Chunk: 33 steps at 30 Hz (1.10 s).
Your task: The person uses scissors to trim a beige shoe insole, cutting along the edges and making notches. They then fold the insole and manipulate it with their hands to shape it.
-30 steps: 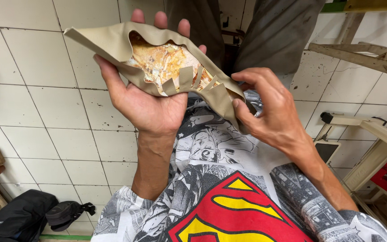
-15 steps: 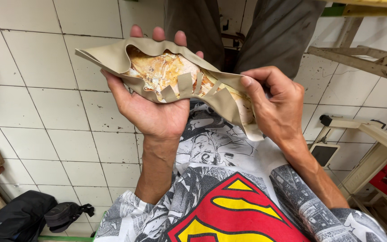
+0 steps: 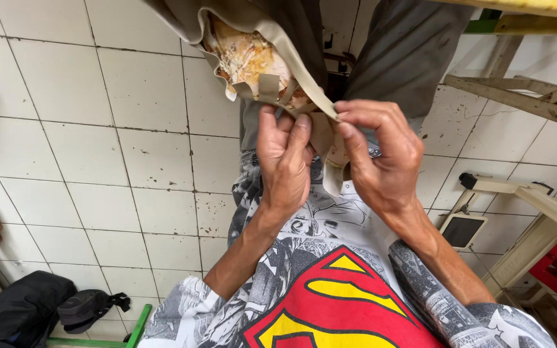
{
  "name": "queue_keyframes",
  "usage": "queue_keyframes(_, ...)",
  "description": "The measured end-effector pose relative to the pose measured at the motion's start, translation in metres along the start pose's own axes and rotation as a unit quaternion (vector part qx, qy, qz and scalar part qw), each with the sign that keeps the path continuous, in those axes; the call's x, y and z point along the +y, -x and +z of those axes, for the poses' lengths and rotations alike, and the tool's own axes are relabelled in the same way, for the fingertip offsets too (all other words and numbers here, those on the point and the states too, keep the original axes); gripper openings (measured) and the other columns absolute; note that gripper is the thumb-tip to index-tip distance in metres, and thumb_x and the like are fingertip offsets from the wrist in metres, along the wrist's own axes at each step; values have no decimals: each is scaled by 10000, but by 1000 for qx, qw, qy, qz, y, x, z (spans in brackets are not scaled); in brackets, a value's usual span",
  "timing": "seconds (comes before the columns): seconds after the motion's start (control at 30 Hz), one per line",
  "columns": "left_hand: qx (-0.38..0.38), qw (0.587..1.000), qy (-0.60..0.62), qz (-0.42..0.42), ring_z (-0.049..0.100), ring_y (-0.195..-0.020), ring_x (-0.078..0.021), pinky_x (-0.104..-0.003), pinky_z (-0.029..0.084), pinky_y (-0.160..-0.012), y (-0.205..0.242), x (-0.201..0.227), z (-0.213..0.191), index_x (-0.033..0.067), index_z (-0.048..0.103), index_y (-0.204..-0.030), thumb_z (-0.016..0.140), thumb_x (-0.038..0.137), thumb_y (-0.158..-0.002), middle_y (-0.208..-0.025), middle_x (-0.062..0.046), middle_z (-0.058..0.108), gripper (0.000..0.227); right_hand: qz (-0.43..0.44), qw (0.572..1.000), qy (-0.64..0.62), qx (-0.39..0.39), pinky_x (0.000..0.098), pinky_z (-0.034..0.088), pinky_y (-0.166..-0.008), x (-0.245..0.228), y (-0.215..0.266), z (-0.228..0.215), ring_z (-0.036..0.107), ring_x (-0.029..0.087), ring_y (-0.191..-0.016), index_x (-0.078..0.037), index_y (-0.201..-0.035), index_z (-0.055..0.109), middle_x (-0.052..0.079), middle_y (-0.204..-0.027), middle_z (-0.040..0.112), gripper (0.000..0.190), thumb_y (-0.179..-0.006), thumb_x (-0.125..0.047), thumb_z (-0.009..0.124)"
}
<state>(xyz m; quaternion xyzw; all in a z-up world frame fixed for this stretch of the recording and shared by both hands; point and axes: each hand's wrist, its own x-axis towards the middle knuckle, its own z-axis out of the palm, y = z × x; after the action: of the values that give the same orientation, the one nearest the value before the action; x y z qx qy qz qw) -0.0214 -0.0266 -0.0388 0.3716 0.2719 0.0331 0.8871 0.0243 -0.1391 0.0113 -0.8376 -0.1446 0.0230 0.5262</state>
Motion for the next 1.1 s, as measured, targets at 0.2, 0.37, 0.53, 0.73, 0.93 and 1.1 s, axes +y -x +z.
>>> queue_keyframes(0.2, 8, 998, -32, 52, 648, -1042, -226, -391, 571, -925, 4, 8, 11, 71, 406, -1316, 541, 131, -1008, -1170, -138, 608, 342, -99, 992, 72, 11, 434, 547, -854, -2, 7, 5, 666, 327, -867, 3, -951, 717, 139, -955, 720, 58, -901, -26, 723)
queue_keyframes(0.37, 30, 999, 24, 39, 649, -1012, -213, -387, 580, -909, 16, 13, 10, 73, 326, -1400, 469, 130, -1025, -1182, -117, 564, 405, -129, 989, 52, -51, 444, 524, -905, -21, 9, -1, 661, 314, -908, -29, -1017, 725, 120, -1027, 719, 214, -921, -211, 666)
queue_keyframes(0.53, 9, 995, 88, 36, 675, -947, -280, -407, 602, -826, 19, 9, -2, 40, 291, -1464, 461, 118, -1008, -1161, -169, 568, 493, -155, 984, -20, -82, 474, 502, -988, -27, 9, -15, 652, 308, -962, -2, -1083, 706, 128, -1044, 716, 337, -953, -266, 541)
queue_keyframes(0.73, 19, 991, 132, -6, 601, -837, -222, -345, 540, -831, 39, 41, 14, 62, 337, -1512, 457, 94, -977, -1038, -149, 584, 549, -76, 995, -61, -27, 430, 561, -858, -11, 8, -41, 691, 365, -911, 110, -1074, 562, 268, -997, 655, 269, -1022, -136, 467)
queue_keyframes(0.93, -18, 983, 172, -68, 569, -813, -212, -315, 520, -787, 45, 30, 3, 55, 367, -1493, 427, 66, -964, -1008, -133, 550, 533, 22, 997, -79, 10, 419, 618, -880, 19, 18, -60, 648, 326, -968, 121, -1177, 542, 267, -1035, 608, 298, -1061, -153, 530)
queue_keyframes(1.1, 6, 963, 224, -152, 627, -810, -215, -324, 556, -665, 37, 17, -4, 106, 457, -1440, 450, 172, -1014, -1038, -102, 592, 431, 26, 997, -63, 22, 433, 611, -912, 35, 27, -74, 632, 332, -1030, 132, -1193, 526, 260, -1080, 575, 194, -1103, -40, 516)
